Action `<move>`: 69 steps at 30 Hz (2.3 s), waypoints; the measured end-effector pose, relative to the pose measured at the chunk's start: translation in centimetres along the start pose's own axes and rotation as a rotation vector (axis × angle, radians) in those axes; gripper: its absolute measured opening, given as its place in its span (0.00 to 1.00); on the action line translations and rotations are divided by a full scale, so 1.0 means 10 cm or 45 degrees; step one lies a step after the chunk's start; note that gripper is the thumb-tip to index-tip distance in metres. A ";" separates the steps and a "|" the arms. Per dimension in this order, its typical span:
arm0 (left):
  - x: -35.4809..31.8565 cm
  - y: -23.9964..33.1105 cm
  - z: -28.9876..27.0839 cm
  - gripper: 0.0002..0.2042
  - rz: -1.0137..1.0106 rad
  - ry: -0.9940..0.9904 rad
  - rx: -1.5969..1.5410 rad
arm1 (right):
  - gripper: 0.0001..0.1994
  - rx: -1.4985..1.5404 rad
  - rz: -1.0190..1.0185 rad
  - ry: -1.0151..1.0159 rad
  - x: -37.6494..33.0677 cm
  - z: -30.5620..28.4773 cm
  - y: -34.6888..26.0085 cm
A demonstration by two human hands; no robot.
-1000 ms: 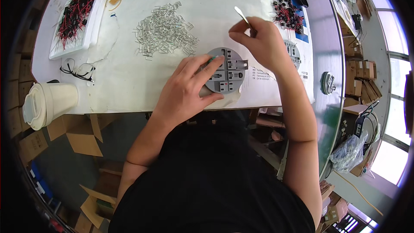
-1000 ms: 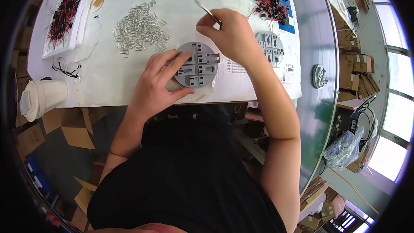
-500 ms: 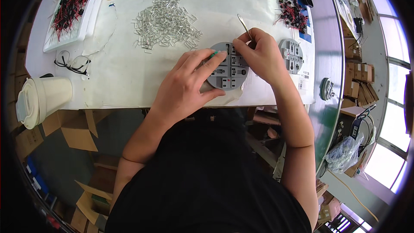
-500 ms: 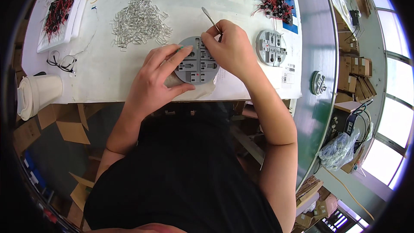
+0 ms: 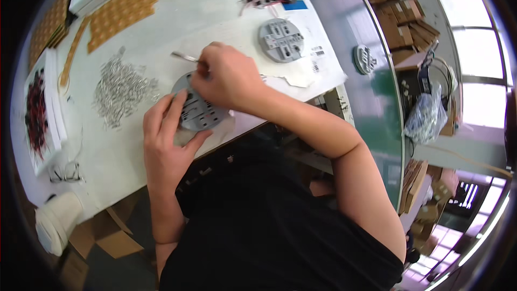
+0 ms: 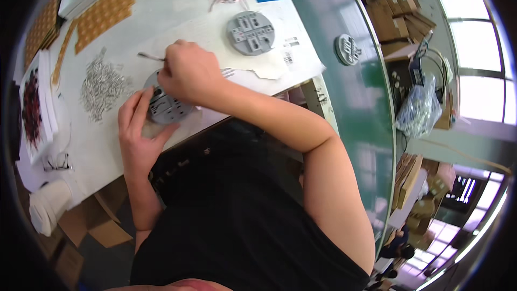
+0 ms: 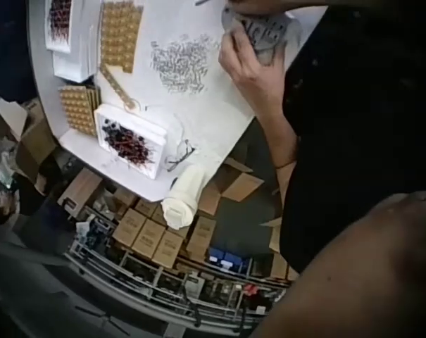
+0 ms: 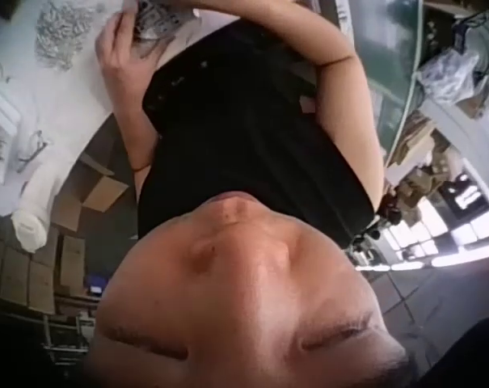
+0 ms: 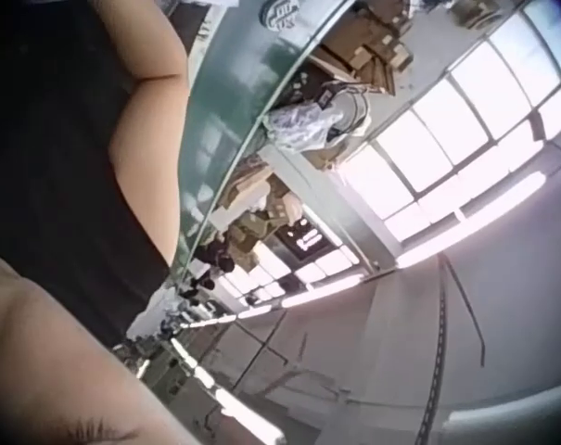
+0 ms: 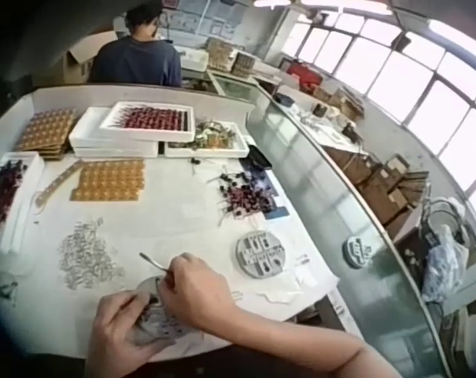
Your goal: Assemble small electronic components onto a circular base using a manual tool.
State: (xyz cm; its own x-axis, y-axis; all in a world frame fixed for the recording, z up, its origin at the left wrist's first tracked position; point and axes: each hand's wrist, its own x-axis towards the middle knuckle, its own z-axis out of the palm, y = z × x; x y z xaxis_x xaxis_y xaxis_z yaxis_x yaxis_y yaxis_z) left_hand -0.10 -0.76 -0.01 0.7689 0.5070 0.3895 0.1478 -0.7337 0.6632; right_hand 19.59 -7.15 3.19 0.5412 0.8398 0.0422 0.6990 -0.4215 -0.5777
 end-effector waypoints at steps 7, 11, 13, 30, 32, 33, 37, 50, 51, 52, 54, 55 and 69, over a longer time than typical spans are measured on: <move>0.05 -0.01 0.05 0.41 0.027 -0.002 0.069 | 0.09 -0.058 -0.107 0.087 -0.06 0.03 0.04; 0.02 0.00 0.01 0.41 0.015 0.003 0.084 | 0.10 0.040 -0.039 -0.073 0.04 -0.04 0.03; 0.04 0.03 -0.01 0.41 0.034 0.010 0.097 | 0.12 0.060 -0.035 -0.210 0.08 -0.12 0.05; 0.09 0.04 -0.07 0.40 -0.025 -0.045 -0.035 | 0.12 0.423 0.114 -0.650 0.31 -0.36 0.27; 0.10 0.06 -0.09 0.39 -0.051 -0.049 -0.048 | 0.13 0.476 0.103 -0.596 0.29 -0.34 0.30; 0.11 0.07 -0.09 0.38 -0.064 -0.052 -0.054 | 0.14 0.504 0.097 -0.569 0.28 -0.34 0.30; 0.14 0.06 -0.12 0.28 -0.047 0.071 -0.203 | 0.11 0.606 0.238 -0.596 0.27 -0.35 0.26; 0.29 0.03 0.06 0.15 -0.177 0.140 -0.152 | 0.13 0.732 0.131 -0.436 0.19 -0.20 0.42; 0.30 0.04 0.06 0.15 -0.190 0.135 -0.162 | 0.13 0.712 0.136 -0.444 0.20 -0.21 0.41; 0.31 0.04 0.05 0.15 -0.202 0.131 -0.173 | 0.13 0.691 0.141 -0.452 0.20 -0.23 0.39; 0.31 0.04 0.05 0.15 -0.219 0.126 -0.179 | 0.12 0.674 0.145 -0.465 0.20 -0.25 0.36; 0.31 0.04 0.04 0.15 -0.203 0.113 -0.160 | 0.12 0.630 0.096 -0.459 0.20 -0.26 0.34; 0.52 0.20 -0.01 0.15 -0.163 0.211 -0.126 | 0.09 0.864 0.319 -0.573 0.27 -0.38 0.38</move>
State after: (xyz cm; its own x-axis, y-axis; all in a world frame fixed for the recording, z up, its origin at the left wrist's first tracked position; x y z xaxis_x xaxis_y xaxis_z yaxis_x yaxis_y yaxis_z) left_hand 4.10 0.45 3.39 0.6341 0.6664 0.3922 0.1695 -0.6146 0.7704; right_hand 25.43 -7.78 4.18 0.3049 0.8657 -0.3971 0.0740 -0.4372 -0.8963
